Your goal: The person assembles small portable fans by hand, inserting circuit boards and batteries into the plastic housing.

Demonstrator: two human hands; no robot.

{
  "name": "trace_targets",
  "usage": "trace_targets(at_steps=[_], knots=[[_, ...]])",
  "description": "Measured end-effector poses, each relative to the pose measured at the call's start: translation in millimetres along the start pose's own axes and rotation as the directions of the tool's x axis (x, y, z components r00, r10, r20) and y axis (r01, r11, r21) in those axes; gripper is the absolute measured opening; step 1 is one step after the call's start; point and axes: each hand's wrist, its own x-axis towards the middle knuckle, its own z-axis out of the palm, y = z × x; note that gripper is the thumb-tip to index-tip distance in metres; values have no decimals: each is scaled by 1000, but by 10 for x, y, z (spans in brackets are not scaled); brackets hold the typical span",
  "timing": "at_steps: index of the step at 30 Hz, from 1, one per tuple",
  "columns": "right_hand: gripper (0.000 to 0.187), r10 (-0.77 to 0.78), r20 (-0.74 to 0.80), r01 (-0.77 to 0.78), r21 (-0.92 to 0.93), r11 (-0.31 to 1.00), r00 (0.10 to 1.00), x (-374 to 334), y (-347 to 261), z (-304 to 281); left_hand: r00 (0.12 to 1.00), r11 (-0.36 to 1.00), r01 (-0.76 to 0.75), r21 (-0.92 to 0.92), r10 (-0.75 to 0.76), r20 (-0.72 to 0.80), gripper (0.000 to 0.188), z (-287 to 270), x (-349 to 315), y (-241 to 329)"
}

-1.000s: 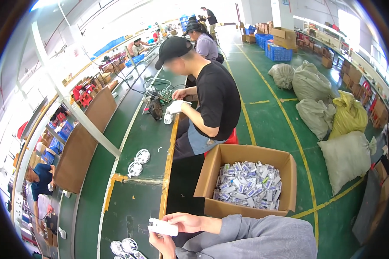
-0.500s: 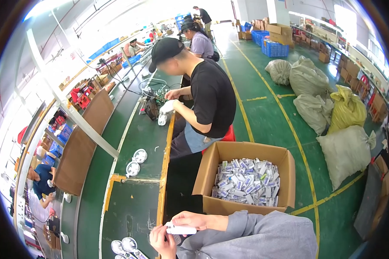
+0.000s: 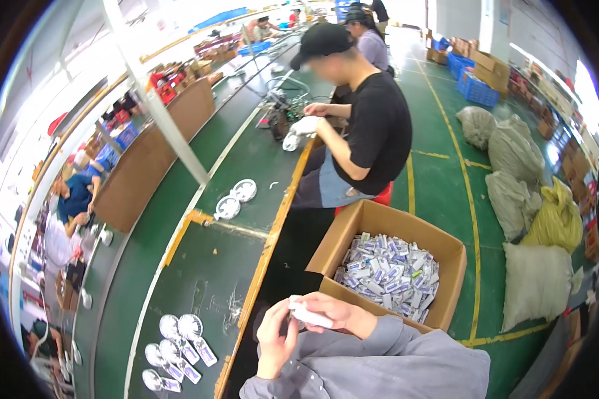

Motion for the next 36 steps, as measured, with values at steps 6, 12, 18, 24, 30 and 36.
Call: trace_targets(at_steps=[6, 12, 18, 24, 30, 36], knots=[[50, 88, 5, -87, -87, 992, 996, -293, -113, -221, 992, 997, 17, -69, -8, 128, 29, -41, 76, -17], [53, 241, 95, -226, -145, 963, 966, -361, -200, -335, 975, 968, 118, -222, -71, 208, 31, -97, 84, -55], [47, 222, 98, -197, -220, 955, 970, -119, -203, -449, 989, 971, 126, -202, -107, 103, 29, -194, 9, -173], [39, 390, 139, -288, -464, 838, 910, 370, -196, -271, 994, 992, -29, 126, 16, 107, 25, -357, 26, -134], [17, 450, -29, -379, -588, 714, 892, 475, -182, -13, 999, 976, -46, 213, 43, 17, 25, -452, -8, -223], [15, 455, -52, -431, -428, 795, 889, 363, -213, 17, 996, 992, -86, 96, 88, -18, 25, -327, -58, -234]])
